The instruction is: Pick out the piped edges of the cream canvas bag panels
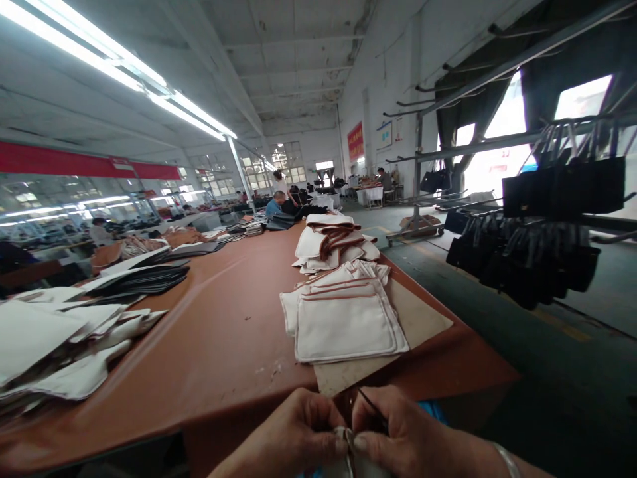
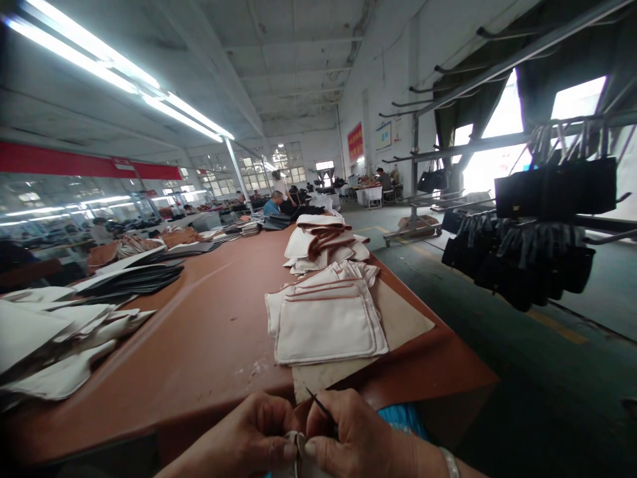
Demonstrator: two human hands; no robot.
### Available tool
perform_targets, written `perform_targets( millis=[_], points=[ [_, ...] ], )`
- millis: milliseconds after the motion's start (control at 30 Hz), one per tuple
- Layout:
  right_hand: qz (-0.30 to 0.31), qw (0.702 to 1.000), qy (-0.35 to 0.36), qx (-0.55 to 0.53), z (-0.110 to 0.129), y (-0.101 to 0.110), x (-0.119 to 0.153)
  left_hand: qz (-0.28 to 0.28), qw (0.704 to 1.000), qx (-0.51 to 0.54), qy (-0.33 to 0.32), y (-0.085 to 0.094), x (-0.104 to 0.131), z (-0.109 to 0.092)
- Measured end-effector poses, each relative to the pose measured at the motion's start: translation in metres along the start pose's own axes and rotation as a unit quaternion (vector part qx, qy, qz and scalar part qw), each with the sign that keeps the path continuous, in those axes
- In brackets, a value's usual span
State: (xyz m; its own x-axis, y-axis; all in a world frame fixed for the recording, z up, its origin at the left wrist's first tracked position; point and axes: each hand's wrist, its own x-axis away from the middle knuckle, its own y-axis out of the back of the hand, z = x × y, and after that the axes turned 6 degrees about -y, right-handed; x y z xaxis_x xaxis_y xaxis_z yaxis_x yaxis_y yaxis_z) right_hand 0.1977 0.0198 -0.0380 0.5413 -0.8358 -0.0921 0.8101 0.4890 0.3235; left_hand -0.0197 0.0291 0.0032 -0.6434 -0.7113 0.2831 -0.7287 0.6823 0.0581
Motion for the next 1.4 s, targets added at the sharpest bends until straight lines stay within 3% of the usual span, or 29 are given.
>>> perform_targets(
  millis=[67, 133, 200, 267, 333, 400, 467, 600, 800, 1033, 1167, 1300, 1400],
  points=[
    [-0.029, 0.992, 0.066, 0.107, -0.009, -0.006, -0.003, -0.009, 0.999, -0.028, 0.017, -0.003, 0.0, -0.003],
    [-0.059, 0.962, 0.127, 0.232, -0.017, -0.013, -0.005, -0.011, 0.998, -0.048, 0.036, -0.005, -0.001, -0.005],
    [-0.085, 0.944, 0.13, 0.29, -0.018, -0.016, -0.006, -0.015, 0.997, -0.061, 0.046, -0.007, -0.003, -0.005],
    [-0.071, 0.973, 0.048, 0.216, -0.014, -0.013, -0.005, -0.021, 0.997, -0.073, 0.03, -0.007, -0.005, -0.003],
    [-0.011, 0.995, -0.086, 0.039, -0.008, -0.008, -0.004, -0.02, 0.996, -0.087, 0.028, -0.008, -0.005, -0.002],
    [0.045, 0.972, -0.188, -0.132, -0.003, -0.004, -0.002, -0.013, 0.994, -0.104, 0.03, -0.009, -0.005, -0.002],
    [0.051, 0.951, -0.211, -0.221, -0.001, -0.002, -0.001, -0.013, 0.993, -0.115, 0.017, -0.011, -0.003, -0.003],
    [0.012, 0.971, -0.157, -0.179, 0.006, -0.003, -0.001, -0.026, 0.992, -0.121, 0.005, -0.017, -0.002, -0.005],
    [-0.037, 0.988, -0.148, -0.027, 0.018, -0.004, -0.002, -0.056, 0.988, -0.139, 0.027, -0.016, -0.007, 0.004],
    [-0.073, 0.996, -0.043, 0.012, 0.006, -0.009, 0.004, -0.034, 0.995, -0.083, 0.039, -0.011, -0.006, 0.006],
    [-0.075, 0.989, 0.118, 0.057, -0.007, -0.008, 0.005, -0.025, 0.998, 0.008, 0.056, -0.01, -0.006, 0.011],
    [-0.109, 0.918, 0.316, 0.214, -0.02, -0.009, 0.005, -0.005, 0.997, 0.0, 0.08, -0.01, -0.008, 0.013],
    [-0.124, 0.871, 0.344, 0.33, -0.023, -0.008, 0.009, 0.009, 0.998, -0.031, 0.059, -0.01, -0.007, 0.014]
  ],
)
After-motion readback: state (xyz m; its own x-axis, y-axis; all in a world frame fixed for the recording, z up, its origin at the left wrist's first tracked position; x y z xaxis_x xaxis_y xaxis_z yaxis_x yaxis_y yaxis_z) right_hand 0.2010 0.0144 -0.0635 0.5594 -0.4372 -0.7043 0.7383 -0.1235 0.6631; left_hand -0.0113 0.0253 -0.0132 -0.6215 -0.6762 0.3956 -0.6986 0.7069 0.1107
